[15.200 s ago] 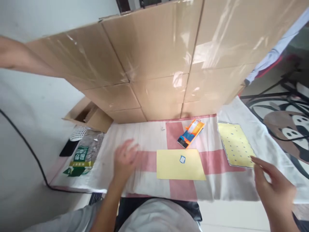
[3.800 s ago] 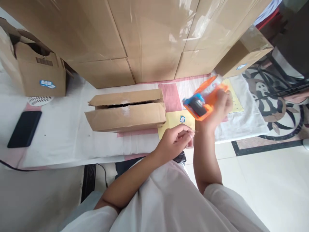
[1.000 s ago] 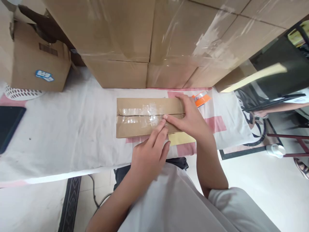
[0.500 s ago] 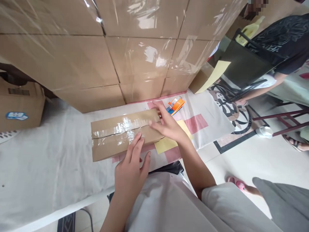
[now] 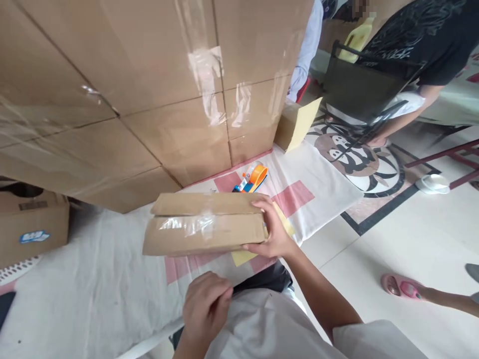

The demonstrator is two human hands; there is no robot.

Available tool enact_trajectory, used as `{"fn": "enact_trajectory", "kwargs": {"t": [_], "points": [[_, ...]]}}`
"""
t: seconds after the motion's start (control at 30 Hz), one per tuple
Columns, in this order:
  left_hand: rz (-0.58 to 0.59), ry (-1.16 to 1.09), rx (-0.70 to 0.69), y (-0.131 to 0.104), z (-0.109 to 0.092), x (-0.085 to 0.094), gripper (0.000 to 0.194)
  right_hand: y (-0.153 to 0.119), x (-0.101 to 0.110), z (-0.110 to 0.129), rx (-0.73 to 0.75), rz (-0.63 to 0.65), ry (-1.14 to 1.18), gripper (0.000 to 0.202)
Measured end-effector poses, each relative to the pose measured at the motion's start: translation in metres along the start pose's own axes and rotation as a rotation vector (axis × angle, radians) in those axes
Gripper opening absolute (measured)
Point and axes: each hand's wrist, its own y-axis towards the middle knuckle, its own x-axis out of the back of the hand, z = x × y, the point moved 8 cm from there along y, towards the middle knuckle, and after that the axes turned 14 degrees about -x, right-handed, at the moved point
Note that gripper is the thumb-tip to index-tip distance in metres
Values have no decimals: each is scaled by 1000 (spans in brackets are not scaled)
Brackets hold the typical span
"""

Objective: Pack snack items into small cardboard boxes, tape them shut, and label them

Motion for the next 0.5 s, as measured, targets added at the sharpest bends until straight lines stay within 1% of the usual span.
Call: {"fn": "enact_trajectory", "kwargs": {"t": [0.1, 0.17, 0.23, 0.3, 0.33, 0.4, 0.43, 0.5], "points": [[145, -143, 81, 22, 13, -55, 14, -19, 71, -7, -18, -282, -31, 87], [214, -205, 127, 44, 23, -94, 14, -40, 122, -15, -68, -491, -114, 89], [280, -239, 122, 74, 28, -133, 12, -68, 170, -20, -104, -708, -206, 91], [337, -262, 106, 114, 31, -170, 11, -100, 209, -21, -98, -913, -287, 92], [354, -266, 101, 138, 34, -189, 11, -116, 225, -22, -100, -994, -315, 91], [347, -253, 108, 191, 46, -224, 10, -141, 248, -28, -138, -1098, -334, 89], [329, -240, 122, 219, 56, -241, 8, -152, 257, -32, -157, -1139, -327, 88], [308, -200, 225, 268, 84, -277, 20, -171, 268, -40, -177, -1211, -295, 87]]}}
